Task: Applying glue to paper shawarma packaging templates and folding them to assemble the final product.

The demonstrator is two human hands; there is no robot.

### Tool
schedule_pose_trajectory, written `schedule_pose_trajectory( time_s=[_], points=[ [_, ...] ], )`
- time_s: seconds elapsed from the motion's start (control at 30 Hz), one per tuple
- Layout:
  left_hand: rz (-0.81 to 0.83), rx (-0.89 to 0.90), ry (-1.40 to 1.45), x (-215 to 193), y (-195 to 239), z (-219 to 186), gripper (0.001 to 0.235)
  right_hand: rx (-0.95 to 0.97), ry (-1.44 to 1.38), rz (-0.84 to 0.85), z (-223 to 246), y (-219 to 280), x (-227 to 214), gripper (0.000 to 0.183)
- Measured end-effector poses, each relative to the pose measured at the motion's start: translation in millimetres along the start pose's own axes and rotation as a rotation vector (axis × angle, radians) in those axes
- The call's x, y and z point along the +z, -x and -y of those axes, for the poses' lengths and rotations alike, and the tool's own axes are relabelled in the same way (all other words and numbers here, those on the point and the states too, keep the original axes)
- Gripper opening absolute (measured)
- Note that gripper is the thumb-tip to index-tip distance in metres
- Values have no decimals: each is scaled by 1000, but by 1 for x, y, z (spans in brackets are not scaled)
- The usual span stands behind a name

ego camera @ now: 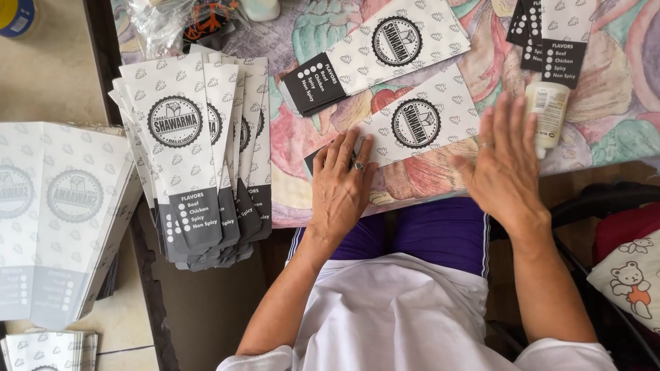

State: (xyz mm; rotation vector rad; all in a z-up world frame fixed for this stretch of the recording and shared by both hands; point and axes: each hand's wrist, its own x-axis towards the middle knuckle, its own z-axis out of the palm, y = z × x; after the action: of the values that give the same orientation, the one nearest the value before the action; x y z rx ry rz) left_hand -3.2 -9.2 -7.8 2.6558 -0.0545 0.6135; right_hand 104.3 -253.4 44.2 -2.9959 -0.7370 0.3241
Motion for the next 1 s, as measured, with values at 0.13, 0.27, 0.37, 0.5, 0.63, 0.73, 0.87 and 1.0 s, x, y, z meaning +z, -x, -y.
schedule_pose_trajectory(
  time_s=[0.13,0.27,0.37,0.5,0.63,0.73,0.87,1.0],
  points=[
    [72,-8,-75,1,-2,1,47,-28,84,-106,21,-14,3,84],
    [83,7,-130,0,0,1,47,-598,-54,-154,48,-37,15,83],
    [107,3,-131,-5,0,3,48,-539,-40,-41,43,-52,3,92],
    [206,-11,-81,-11,10,8,52,-100,-36,124,10,-70,-8,88],
    [202,-44,-143,-17,21,3,69,-96,-67,62,8,-74,2,93],
    [241,-84,-188,-24,25,-4,95,-95,-66,55,6,-75,6,94],
    [241,-56,-177,-27,23,-4,81,-102,-97,41,8,-73,-4,97],
    [194,-18,-108,-29,31,-7,96,-207,-352,-449,-14,-77,15,60]
  ],
)
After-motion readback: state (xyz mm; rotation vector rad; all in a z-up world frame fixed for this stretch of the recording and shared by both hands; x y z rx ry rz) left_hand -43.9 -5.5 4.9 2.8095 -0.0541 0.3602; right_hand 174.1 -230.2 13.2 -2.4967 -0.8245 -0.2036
